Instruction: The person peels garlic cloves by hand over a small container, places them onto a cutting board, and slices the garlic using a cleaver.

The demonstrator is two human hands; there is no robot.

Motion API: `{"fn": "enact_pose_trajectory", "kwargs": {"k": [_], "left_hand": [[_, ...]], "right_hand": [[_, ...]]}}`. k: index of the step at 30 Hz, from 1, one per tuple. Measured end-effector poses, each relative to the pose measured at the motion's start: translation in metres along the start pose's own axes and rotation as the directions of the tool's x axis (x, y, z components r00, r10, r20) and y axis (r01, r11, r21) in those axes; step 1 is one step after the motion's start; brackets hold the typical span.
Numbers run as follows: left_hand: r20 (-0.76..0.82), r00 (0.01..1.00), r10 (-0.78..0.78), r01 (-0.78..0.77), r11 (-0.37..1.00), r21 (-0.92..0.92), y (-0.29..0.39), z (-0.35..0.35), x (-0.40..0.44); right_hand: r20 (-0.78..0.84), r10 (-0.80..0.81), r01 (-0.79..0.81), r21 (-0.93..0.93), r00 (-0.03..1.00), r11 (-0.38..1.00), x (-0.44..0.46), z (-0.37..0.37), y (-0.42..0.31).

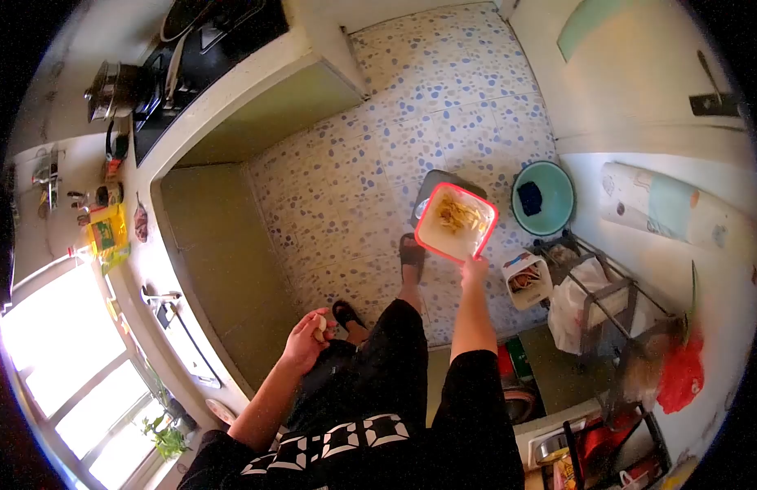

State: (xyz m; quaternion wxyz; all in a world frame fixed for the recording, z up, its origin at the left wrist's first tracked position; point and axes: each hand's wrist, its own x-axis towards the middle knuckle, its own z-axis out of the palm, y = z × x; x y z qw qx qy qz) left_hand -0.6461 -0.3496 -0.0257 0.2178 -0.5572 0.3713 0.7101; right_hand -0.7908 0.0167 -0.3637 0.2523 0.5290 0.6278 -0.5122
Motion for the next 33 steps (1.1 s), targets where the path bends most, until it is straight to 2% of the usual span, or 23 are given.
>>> {"fn": "enact_pose_trajectory", "kwargs": {"k": [3,4,7,8,10,11,13,15,17,19,22,27,29,31,33], "left_hand": [[-0.019,1.0,0.012,-0.013,1.0,-0.026,-0.005,-0.013,0.001],[-0.023,1.0,0.006,-0.007,0.999,-0.037,-0.008,-0.018,-0.001],[-0.05,0.999,-0.013,0.01,0.998,-0.065,-0.009,-0.027,-0.012],[-0.055,0.998,-0.008,0.004,0.997,-0.072,-0.01,-0.03,-0.016],[-0.053,0.998,0.024,-0.031,0.991,-0.132,-0.012,-0.042,-0.027],[-0.058,0.997,0.043,-0.053,0.985,-0.165,-0.011,-0.049,-0.033],[-0.064,0.994,0.085,-0.098,0.967,-0.235,-0.008,-0.064,-0.045],[-0.067,0.989,0.134,-0.148,0.931,-0.334,-0.006,-0.085,-0.061],[-0.069,0.98,0.184,-0.196,0.889,-0.415,-0.002,-0.109,-0.073],[-0.094,0.965,0.244,-0.26,0.85,-0.459,0.005,-0.136,-0.089],[-0.124,0.936,0.33,-0.344,0.773,-0.534,0.02,-0.178,-0.118],[-0.192,0.851,0.488,-0.486,0.595,-0.64,0.035,-0.251,-0.156],[-0.216,0.813,0.54,-0.533,0.542,-0.65,0.037,-0.278,-0.165],[-0.254,0.771,0.584,-0.575,0.467,-0.672,0.042,-0.305,-0.171],[-0.269,0.747,0.608,-0.594,0.428,-0.681,0.049,-0.325,-0.182]], "right_hand": [[-0.066,-0.12,0.116,-0.057,0.991,0.992,-0.006,0.01,-0.002],[-0.037,-0.172,0.167,-0.107,0.984,0.98,0.01,0.012,0.011],[0.049,-0.448,0.443,-0.285,0.893,0.85,0.028,0.02,0.025],[0.077,-0.31,0.318,-0.118,0.948,0.941,-0.029,0.03,-0.016],[0.117,-0.386,0.404,-0.255,0.915,0.879,-0.045,0.047,-0.03],[0.142,-0.429,0.452,-0.316,0.892,0.834,-0.051,0.052,-0.036],[0.183,-0.707,0.636,-0.625,0.683,0.453,-0.061,0.057,-0.039],[0.243,-0.687,0.704,-0.464,0.685,0.538,-0.075,0.064,-0.04],[0.317,-0.454,0.553,-0.451,0.833,0.7,-0.128,0.075,-0.06],[0.427,-0.472,0.636,-0.536,0.771,0.555,-0.195,0.091,-0.073],[0.52,-0.424,0.663,-0.471,0.741,0.581,-0.271,0.13,-0.08],[0.72,-0.408,0.794,-0.331,0.561,0.51,-0.389,0.229,-0.1],[0.811,-0.386,0.858,-0.252,0.44,0.447,-0.451,0.267,-0.115],[0.871,-0.378,0.89,-0.132,0.314,0.435,-0.508,0.306,-0.123],[0.892,-0.376,0.885,-0.055,0.251,0.462,-0.568,0.341,-0.122]]}}
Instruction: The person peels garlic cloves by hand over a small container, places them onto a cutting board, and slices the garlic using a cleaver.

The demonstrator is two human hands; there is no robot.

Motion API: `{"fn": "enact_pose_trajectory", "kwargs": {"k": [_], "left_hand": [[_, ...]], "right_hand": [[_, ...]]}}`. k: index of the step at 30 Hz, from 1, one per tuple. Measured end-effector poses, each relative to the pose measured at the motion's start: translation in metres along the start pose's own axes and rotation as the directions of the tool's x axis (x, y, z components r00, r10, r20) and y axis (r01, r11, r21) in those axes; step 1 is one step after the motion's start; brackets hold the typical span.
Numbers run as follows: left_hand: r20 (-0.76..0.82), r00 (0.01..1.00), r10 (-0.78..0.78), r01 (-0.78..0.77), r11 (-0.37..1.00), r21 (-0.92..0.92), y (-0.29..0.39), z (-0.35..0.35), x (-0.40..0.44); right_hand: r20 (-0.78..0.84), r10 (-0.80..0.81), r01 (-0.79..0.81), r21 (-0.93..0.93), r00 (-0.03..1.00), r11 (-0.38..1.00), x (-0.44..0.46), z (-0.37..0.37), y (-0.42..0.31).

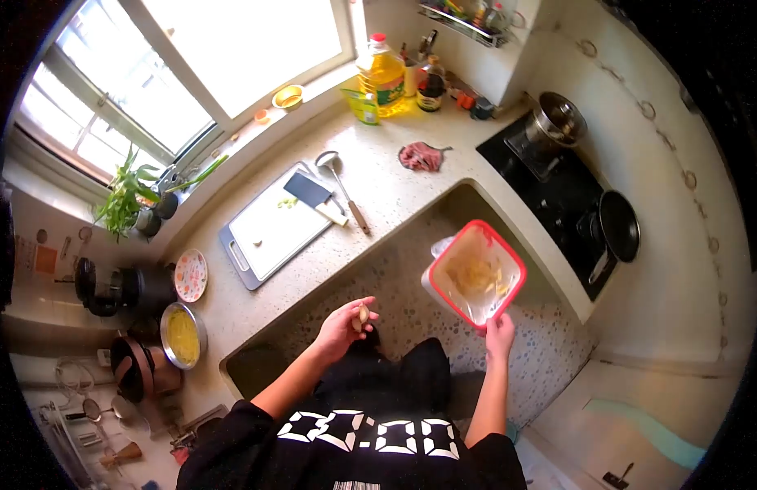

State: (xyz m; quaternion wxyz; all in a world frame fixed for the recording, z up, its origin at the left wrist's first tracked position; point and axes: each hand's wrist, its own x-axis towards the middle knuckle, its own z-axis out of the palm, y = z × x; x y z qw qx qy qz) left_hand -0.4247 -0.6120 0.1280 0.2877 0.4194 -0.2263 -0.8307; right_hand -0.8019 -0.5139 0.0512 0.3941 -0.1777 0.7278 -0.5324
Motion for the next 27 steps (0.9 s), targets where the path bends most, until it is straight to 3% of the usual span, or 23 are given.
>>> {"fn": "enact_pose_trajectory", "kwargs": {"k": [6,13,18,27], "left_hand": [[-0.062,0.991,0.121,-0.123,0.992,-0.018,0.061,0.001,0.012],[-0.115,0.966,0.23,-0.252,0.939,-0.235,0.107,0.012,0.064],[-0.235,0.939,0.25,-0.312,0.905,-0.287,0.133,0.043,0.106],[-0.323,0.906,0.273,-0.376,0.869,-0.32,0.166,0.086,0.14]], "right_hand": [[0.133,-0.264,0.272,-0.041,0.955,0.962,0.069,0.105,-0.094],[0.318,-0.242,0.27,-0.047,0.917,0.962,0.153,0.198,-0.145],[0.448,-0.339,0.479,-0.248,0.827,0.842,0.187,0.244,-0.182],[0.621,-0.31,0.56,-0.257,0.72,0.787,0.242,0.277,-0.2]]}}
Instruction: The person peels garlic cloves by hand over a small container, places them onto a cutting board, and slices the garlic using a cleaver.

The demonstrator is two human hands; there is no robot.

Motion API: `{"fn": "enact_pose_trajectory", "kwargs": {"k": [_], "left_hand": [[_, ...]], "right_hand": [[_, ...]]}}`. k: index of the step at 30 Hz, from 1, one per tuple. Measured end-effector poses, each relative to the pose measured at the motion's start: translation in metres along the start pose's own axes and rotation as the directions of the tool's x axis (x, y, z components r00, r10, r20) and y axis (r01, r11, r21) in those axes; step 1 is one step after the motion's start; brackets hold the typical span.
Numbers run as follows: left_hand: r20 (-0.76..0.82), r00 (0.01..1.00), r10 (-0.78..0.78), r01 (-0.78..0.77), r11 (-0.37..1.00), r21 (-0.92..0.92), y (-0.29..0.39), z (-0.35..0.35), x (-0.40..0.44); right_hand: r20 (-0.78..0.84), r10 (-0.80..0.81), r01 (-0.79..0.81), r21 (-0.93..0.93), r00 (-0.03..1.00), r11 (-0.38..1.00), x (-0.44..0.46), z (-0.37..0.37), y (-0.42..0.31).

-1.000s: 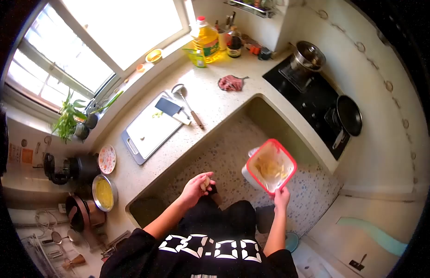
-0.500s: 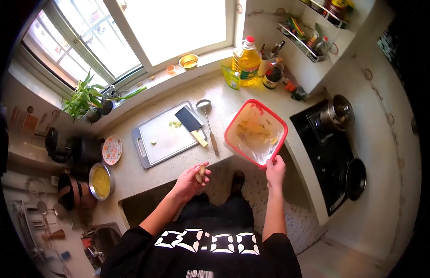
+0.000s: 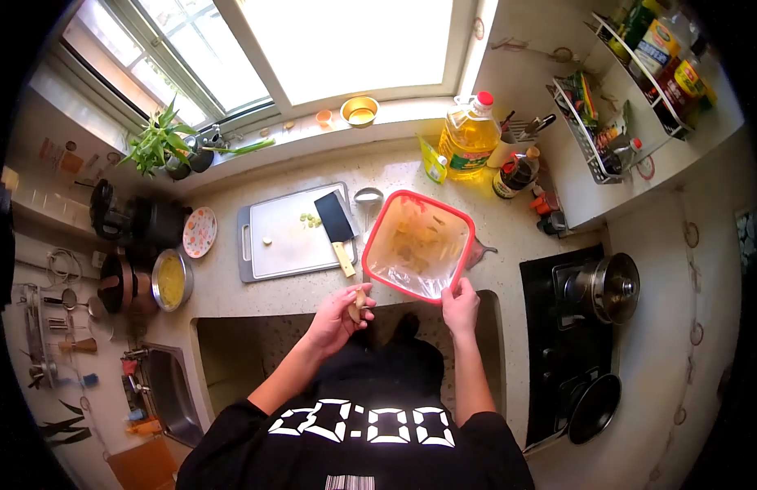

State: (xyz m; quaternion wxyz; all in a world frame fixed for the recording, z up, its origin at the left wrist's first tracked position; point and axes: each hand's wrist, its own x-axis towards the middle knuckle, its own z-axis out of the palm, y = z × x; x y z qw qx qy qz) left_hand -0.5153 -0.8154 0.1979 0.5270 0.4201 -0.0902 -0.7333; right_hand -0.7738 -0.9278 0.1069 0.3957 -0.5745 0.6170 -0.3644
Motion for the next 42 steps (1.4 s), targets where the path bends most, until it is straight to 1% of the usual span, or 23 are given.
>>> {"fn": "enact_pose_trajectory", "kwargs": {"k": [1,4,8,11,13,14,17,21,22,25,26,27,28,31,32,33,35,37,38,41,42], "left_hand": [[-0.011,1.0,0.001,-0.001,1.0,-0.003,0.001,0.002,0.002],[-0.014,1.0,0.004,-0.004,1.0,-0.013,0.007,0.003,0.011],[0.06,0.998,0.012,-0.009,0.999,-0.054,0.018,0.0,0.037],[0.059,0.998,0.034,-0.03,0.997,-0.074,0.037,0.015,0.047],[0.099,0.994,0.045,-0.034,0.993,-0.11,0.047,0.016,0.057],[0.109,0.993,0.05,-0.036,0.991,-0.125,0.051,0.017,0.062],[0.167,0.984,0.058,-0.029,0.985,-0.171,0.058,0.009,0.076],[0.176,0.984,0.039,-0.004,0.981,-0.192,0.067,0.011,0.084],[0.172,0.984,0.035,0.0,0.98,-0.198,0.068,0.013,0.084],[0.202,0.979,0.005,0.042,0.973,-0.226,0.072,0.018,0.09],[0.21,0.978,0.005,0.046,0.97,-0.237,0.071,0.019,0.093],[0.217,0.976,0.003,0.053,0.967,-0.249,0.069,0.019,0.097],[0.226,0.974,0.002,0.059,0.963,-0.261,0.067,0.02,0.1],[0.232,0.973,0.012,0.059,0.953,-0.298,0.065,0.03,0.11],[0.223,0.975,0.02,0.049,0.953,-0.299,0.067,0.037,0.113],[0.211,0.977,0.025,0.041,0.952,-0.302,0.067,0.044,0.114],[0.183,0.982,0.044,0.011,0.956,-0.292,0.062,0.053,0.116],[0.158,0.985,0.074,-0.031,0.965,-0.26,0.056,0.059,0.119],[0.182,0.982,0.049,-0.005,0.971,-0.239,0.054,0.061,0.119],[0.172,0.983,0.06,-0.019,0.972,-0.233,0.045,0.065,0.122],[0.149,0.988,0.049,-0.011,0.968,-0.25,0.047,0.068,0.122]], "right_hand": [[0.017,-0.009,0.008,0.013,1.0,1.0,0.003,0.0,0.002],[0.051,-0.002,0.005,-0.059,0.999,0.998,0.017,-0.005,-0.002],[0.054,-0.026,0.03,-0.076,0.998,0.997,0.028,-0.006,-0.001],[0.069,-0.021,0.026,-0.068,0.997,0.997,0.031,-0.006,-0.001],[0.081,-0.016,0.02,-0.056,0.997,0.998,0.03,-0.008,0.003],[0.085,-0.012,0.02,-0.087,0.996,0.996,0.032,-0.009,0.013],[0.064,-0.045,0.056,-0.173,0.997,0.983,0.033,-0.016,0.005],[0.01,0.008,-0.006,-0.214,1.0,0.977,0.035,-0.024,-0.009],[-0.013,-0.026,0.024,-0.178,1.0,0.984,0.036,-0.024,-0.002],[-0.021,-0.021,0.019,-0.054,1.0,0.998,0.037,-0.02,-0.001],[-0.098,-0.14,0.117,-0.209,0.985,0.971,0.036,-0.021,-0.001],[-0.153,-0.264,0.193,-0.367,0.952,0.91,0.033,-0.021,-0.026],[-0.185,-0.392,0.249,-0.52,0.901,0.817,0.029,-0.02,-0.05],[-0.132,-0.348,0.254,-0.457,0.928,0.852,0.023,-0.016,-0.1],[-0.087,-0.322,0.283,-0.301,0.943,0.911,0.024,-0.01,-0.106],[-0.034,-0.288,0.276,-0.204,0.957,0.939,0.021,-0.002,-0.127],[0.09,-0.307,0.318,-0.154,0.947,0.936,0.021,0.012,-0.144],[0.154,-0.295,0.314,-0.121,0.943,0.942,0.023,0.026,-0.157],[0.175,-0.333,0.359,-0.146,0.926,0.922,0.026,0.032,-0.153],[0.175,-0.29,0.313,-0.122,0.941,0.942,0.029,0.041,-0.147],[0.181,-0.298,0.319,-0.099,0.937,0.943,0.031,0.04,-0.146]]}}
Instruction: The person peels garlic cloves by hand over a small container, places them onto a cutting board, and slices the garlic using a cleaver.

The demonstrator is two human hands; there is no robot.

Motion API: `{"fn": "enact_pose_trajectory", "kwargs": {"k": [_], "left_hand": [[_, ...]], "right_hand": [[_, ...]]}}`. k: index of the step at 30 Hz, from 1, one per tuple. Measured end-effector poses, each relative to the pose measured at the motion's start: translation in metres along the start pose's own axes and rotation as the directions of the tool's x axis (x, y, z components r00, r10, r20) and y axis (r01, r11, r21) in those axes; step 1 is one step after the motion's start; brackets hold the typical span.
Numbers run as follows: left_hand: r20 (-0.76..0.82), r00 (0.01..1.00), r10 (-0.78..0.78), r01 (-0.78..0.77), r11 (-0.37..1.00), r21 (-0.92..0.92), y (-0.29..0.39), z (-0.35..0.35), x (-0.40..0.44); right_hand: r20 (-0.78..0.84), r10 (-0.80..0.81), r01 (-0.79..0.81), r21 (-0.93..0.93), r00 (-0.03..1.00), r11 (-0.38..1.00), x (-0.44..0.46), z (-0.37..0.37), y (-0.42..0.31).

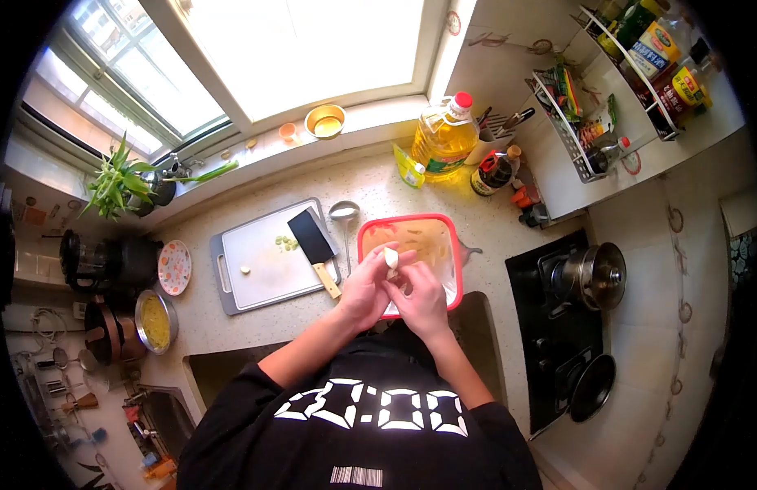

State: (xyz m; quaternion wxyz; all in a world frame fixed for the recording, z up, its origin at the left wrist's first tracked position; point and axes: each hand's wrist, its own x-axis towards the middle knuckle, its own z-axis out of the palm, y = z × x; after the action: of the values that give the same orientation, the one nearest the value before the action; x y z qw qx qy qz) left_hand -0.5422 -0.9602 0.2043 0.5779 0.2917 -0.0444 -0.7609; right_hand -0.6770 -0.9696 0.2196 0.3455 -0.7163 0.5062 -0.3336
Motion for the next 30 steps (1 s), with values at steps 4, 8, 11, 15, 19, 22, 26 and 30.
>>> {"fn": "enact_pose_trajectory", "kwargs": {"k": [4,8,11,15,19,22,26,30], "left_hand": [[-0.094,0.995,0.039,-0.046,0.996,-0.077,0.002,-0.004,0.009],[-0.134,0.991,0.013,0.001,0.994,0.107,0.009,-0.023,0.012],[0.031,0.989,-0.148,0.111,0.852,0.511,0.013,-0.034,0.015],[0.119,0.98,-0.157,0.028,0.707,0.706,0.008,-0.01,0.006],[0.163,0.965,-0.205,0.012,0.658,0.753,0.009,-0.015,0.006],[0.18,0.963,-0.2,-0.017,0.623,0.782,0.008,-0.024,0.008],[0.173,0.955,-0.24,0.037,0.676,0.736,0.01,-0.03,0.006],[0.1,0.968,-0.231,0.138,0.82,0.556,0.001,-0.029,0.002]], "right_hand": [[-0.014,0.036,-0.035,0.099,0.999,0.995,-0.001,-0.012,0.006],[-0.067,0.031,-0.023,0.113,0.997,0.993,0.0,-0.023,0.01],[-0.086,-0.021,0.025,0.039,0.996,0.999,0.001,-0.026,0.006],[-0.068,-0.113,0.106,-0.092,0.991,0.99,-0.002,-0.028,0.01],[-0.021,-0.105,0.102,-0.092,0.994,0.99,-0.005,-0.033,0.011],[-0.025,-0.101,0.099,-0.061,0.995,0.993,-0.006,-0.033,0.011],[-0.022,-0.028,0.027,-0.008,0.999,1.0,-0.007,-0.03,0.008],[0.012,-0.096,0.096,0.016,0.995,0.995,-0.003,-0.033,-0.006]]}}
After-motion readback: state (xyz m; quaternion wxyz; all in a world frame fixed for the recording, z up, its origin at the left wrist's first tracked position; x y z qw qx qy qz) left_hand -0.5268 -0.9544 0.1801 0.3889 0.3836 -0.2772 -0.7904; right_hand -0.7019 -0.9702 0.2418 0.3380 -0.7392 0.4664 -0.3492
